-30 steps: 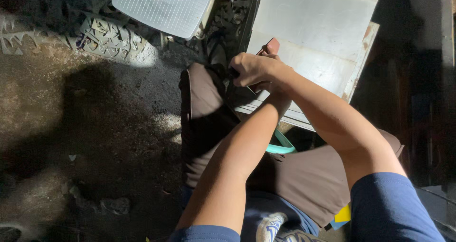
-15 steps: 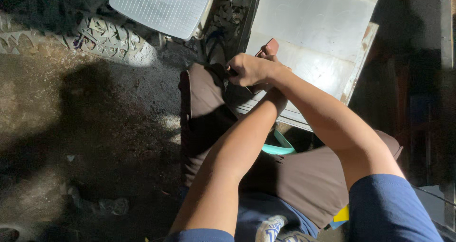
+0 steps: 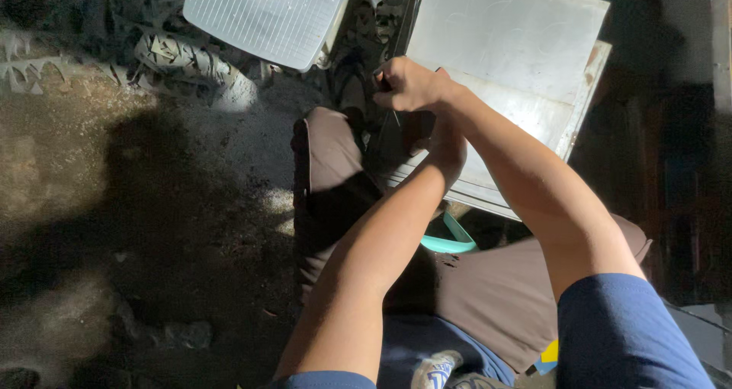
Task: The person scrapes a reddish-brown material from a flat gray surface using a small metal tool. They repeatedly lift the material, scrape again, and reposition the material while seated at a low work surface.
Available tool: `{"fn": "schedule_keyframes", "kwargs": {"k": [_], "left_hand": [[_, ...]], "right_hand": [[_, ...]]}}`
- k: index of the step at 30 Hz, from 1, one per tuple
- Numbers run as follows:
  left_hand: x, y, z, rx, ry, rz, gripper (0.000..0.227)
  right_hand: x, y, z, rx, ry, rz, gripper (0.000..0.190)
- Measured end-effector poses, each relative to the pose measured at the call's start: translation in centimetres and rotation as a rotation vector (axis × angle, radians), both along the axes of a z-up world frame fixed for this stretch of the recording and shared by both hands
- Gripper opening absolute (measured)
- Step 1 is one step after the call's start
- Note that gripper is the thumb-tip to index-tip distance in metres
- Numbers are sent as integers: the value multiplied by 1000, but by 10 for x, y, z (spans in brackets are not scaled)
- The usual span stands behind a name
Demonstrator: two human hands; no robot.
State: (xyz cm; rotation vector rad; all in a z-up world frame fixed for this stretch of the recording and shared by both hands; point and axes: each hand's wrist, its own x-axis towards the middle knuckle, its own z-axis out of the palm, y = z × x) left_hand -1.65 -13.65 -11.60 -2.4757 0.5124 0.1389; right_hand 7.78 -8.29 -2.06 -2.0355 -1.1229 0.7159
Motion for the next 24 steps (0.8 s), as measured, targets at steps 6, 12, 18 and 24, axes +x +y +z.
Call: {"fn": "schedule_keyframes", "kwargs": {"k": [6, 12, 18, 24], "left_hand": [[-8, 20, 59, 54, 63, -23, 82], [-17, 43, 126, 132, 228, -73, 39], [-16, 44, 124, 44, -4, -3, 38], [-10, 44, 130, -20, 85, 42, 35]], "right_hand": [[10, -9, 2, 28, 49, -103, 17], [28, -15, 10, 193, 84, -125, 13], [45, -24, 16, 146, 56, -209, 18], [56, -33, 23, 200, 71, -250, 10]]}}
